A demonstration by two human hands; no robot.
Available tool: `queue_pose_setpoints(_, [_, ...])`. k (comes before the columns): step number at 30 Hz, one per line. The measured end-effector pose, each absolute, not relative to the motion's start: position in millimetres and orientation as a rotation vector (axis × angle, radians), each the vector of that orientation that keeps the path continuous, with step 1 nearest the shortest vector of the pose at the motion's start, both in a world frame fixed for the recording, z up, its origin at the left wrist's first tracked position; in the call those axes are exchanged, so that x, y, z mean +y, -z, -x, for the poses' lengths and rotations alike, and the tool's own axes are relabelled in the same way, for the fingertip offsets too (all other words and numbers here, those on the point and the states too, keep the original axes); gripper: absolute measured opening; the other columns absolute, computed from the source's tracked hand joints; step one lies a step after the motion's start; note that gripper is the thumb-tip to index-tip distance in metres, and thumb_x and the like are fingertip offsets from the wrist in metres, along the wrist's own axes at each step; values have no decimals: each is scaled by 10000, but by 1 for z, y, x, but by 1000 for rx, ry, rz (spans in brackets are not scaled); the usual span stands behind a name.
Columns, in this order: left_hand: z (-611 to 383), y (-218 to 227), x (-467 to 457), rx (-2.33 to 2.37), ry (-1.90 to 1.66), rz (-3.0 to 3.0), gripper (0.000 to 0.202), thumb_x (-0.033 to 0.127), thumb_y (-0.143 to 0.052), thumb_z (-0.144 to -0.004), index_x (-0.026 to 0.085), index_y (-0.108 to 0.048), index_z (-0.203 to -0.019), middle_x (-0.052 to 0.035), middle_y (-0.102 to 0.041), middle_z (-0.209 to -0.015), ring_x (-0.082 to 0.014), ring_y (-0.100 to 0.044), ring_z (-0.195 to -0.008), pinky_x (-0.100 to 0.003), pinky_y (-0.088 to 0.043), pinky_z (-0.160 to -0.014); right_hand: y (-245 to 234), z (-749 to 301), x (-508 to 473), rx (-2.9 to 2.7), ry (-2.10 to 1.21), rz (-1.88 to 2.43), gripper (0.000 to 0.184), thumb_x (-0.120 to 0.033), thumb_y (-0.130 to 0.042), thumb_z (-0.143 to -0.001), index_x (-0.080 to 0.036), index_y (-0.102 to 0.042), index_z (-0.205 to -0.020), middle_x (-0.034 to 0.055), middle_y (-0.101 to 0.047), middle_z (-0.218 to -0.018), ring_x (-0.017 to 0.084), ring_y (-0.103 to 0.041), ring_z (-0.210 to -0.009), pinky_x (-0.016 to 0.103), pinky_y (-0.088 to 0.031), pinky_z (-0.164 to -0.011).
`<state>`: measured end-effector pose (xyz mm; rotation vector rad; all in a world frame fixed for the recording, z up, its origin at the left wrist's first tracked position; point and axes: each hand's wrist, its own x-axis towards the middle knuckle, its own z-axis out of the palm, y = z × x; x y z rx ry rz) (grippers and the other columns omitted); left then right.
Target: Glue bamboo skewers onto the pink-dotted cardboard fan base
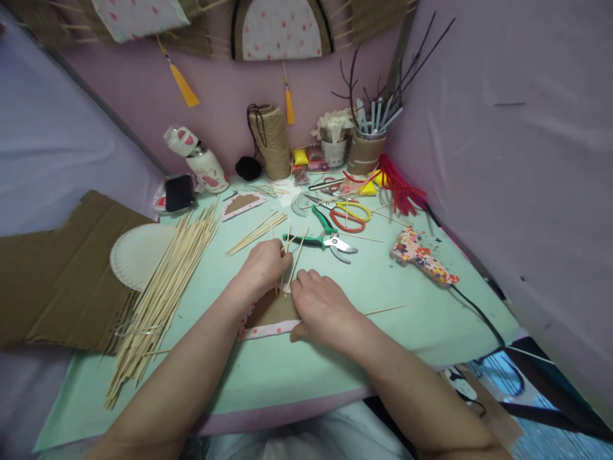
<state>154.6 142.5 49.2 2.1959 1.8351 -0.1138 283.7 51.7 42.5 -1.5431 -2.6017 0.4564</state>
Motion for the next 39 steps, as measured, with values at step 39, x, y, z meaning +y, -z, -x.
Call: queue_pose_setpoints(39, [-105,-65,115,1016,-1473,-913,340,381,-844,-610,203,-724,-874,30,-580,-733,-68,-519,-663,-196,-456,-645,-11,-479,48,-1893,-70,2429,520,-493,-554,-860,-93,-629,-1184,213,-637,-1064,357,-604,-1023,407,-455,-857])
